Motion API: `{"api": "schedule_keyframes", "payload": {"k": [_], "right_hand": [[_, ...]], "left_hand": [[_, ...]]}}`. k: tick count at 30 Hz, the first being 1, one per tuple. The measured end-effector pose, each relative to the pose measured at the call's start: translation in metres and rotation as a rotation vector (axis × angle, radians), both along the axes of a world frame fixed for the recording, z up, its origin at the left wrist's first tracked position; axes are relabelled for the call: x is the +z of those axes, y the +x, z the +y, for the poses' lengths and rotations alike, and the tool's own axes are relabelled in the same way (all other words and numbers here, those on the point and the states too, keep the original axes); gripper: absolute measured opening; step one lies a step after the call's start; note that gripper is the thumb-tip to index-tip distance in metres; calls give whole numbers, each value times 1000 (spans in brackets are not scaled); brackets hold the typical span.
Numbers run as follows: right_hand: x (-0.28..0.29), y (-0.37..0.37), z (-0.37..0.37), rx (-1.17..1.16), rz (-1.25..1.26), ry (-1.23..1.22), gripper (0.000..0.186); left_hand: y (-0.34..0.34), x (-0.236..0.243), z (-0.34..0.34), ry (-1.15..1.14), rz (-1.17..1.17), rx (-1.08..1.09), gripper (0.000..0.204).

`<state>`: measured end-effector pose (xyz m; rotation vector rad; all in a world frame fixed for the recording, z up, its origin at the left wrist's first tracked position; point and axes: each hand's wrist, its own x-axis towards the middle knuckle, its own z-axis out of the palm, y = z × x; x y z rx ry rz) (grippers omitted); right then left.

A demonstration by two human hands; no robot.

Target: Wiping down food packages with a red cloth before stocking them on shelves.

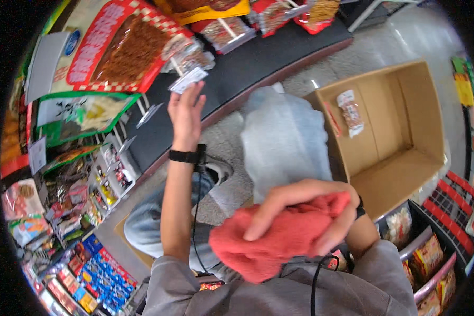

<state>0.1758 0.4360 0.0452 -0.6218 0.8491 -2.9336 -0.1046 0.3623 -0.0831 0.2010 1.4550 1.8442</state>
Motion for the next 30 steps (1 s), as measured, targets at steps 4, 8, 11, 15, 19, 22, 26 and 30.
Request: {"api": "schedule_keyframes", "payload": {"k": [4, 8, 11, 15, 19, 22, 26, 30], "right_hand": [[-7, 8, 0, 38, 3, -91, 75], [-16, 7, -3, 11, 45, -118, 75], [-14, 14, 1, -7, 28, -112, 76], [-17, 15, -6, -20, 22, -223, 77], [-19, 13, -8, -58, 60, -219, 77], [-18, 19, -10, -87, 4, -275, 78], [-17, 27, -10, -136, -12, -309, 78], [-16, 25, -10, -246, -18, -401, 78]], "left_hand": [[13, 13, -2, 3, 26, 38, 21], [17, 17, -7, -20, 27, 92, 22], [23, 17, 1, 1, -21, 97, 17], [20, 18, -5, 5, -11, 90, 19], [18, 16, -8, -50, 3, 29, 24], [8, -3, -8, -96, 25, -9, 32], [-26, -35, 3, -203, 116, 94, 45], [-58, -51, 17, -303, 406, 128, 54]]}}
